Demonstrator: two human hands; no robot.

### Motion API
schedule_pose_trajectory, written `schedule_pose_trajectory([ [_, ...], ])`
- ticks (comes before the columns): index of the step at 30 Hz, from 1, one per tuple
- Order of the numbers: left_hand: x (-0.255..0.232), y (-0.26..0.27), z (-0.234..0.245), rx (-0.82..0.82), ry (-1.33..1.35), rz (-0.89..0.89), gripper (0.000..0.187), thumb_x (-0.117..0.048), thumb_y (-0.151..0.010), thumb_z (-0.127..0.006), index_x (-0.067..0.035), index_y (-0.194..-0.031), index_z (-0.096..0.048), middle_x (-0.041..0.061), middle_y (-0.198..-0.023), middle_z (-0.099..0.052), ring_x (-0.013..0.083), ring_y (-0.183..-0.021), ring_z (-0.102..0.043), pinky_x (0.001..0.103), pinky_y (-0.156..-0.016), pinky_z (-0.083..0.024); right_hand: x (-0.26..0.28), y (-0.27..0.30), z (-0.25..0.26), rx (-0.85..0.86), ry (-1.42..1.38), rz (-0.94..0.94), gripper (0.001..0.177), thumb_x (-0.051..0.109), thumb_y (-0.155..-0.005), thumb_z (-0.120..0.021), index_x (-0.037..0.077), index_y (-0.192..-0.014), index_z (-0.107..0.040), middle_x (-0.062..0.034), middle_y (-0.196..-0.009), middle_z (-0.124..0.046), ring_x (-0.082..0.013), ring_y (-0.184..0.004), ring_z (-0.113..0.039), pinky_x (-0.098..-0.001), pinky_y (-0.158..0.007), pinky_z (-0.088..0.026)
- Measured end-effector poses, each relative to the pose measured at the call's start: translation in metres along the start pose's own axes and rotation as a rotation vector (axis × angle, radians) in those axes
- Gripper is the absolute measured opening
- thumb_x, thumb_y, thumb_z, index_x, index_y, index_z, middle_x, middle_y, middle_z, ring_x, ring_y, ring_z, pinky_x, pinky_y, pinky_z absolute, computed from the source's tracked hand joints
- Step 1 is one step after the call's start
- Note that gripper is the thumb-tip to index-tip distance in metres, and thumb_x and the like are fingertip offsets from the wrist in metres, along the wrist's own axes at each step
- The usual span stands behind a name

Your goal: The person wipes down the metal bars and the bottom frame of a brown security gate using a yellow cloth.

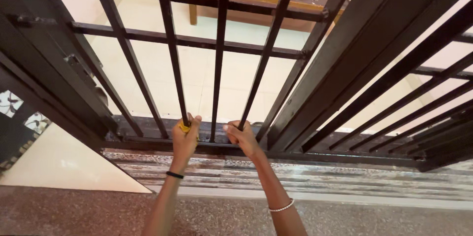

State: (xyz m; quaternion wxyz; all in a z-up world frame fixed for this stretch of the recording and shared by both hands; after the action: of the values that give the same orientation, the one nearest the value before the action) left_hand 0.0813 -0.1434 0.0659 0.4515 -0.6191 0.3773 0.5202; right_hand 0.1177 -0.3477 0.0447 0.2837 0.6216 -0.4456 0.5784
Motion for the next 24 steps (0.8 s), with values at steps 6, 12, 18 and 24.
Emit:
schedule_pose_trajectory([
  [6,-0.077,-0.022,-0.004,0.177,0.052,0.026,0.034,-0.033,-0.096,-0.064,-0.015,-0.07,-0.054,-0.005,-0.055,-0.054,0.006,-0.041,-0.049,0.023,-0.035,-0.041,0.002,-0.001,-0.004,-0.059,0.006,0.009,0.048,0.029,-0.099,-0.068,0.014,-0.06,-0.043,0.0054,-0.053,-0.036,-0.0068,-0.047,-0.03,-0.0286,-0.045,-0.022],
  [12,-0.09,-0.046,-0.009,0.171,0.223,-0.231,0.043,-0.04,-0.102,-0.068,-0.019,-0.073,-0.044,-0.006,-0.057,-0.041,0.0039,-0.045,-0.038,0.02,-0.039,-0.033,-0.001,-0.002,-0.005,-0.099,-0.046,0.035,0.049,0.026,-0.1,-0.068,0.015,-0.06,-0.039,0.0065,-0.054,-0.033,-0.006,-0.048,-0.027,-0.0279,-0.045,-0.02],
  [18,-0.003,-0.006,0.013,0.152,0.037,0.147,0.035,-0.038,-0.098,-0.063,-0.019,-0.073,-0.05,-0.007,-0.057,-0.045,0.007,-0.043,-0.045,0.023,-0.036,-0.042,-0.005,-0.003,-0.01,-0.161,-0.021,0.065,0.048,0.026,-0.1,-0.066,0.015,-0.061,-0.04,0.0065,-0.054,-0.033,-0.0059,-0.048,-0.028,-0.0283,-0.045,-0.02],
  [24,-0.003,0.001,0.021,0.178,0.05,-0.059,0.031,-0.036,-0.102,-0.065,-0.013,-0.082,-0.058,-0.002,-0.063,-0.054,0.0058,-0.052,-0.051,0.02,-0.044,-0.043,0.001,0.001,-0.017,-0.172,-0.013,0.093,0.048,0.025,-0.1,-0.064,0.014,-0.061,-0.04,0.0049,-0.053,-0.034,-0.0072,-0.047,-0.029,-0.0285,-0.044,-0.02],
])
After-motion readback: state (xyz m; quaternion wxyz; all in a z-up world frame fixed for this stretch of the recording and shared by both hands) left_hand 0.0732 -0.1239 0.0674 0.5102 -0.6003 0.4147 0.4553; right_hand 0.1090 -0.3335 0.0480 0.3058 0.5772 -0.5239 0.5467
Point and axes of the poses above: each hand's wrist, its own y-axis away from the middle knuckle, its own z-axis out of the back of the hand, x = y × z, the point moved 2 cm from there along -y, towards the middle knuckle
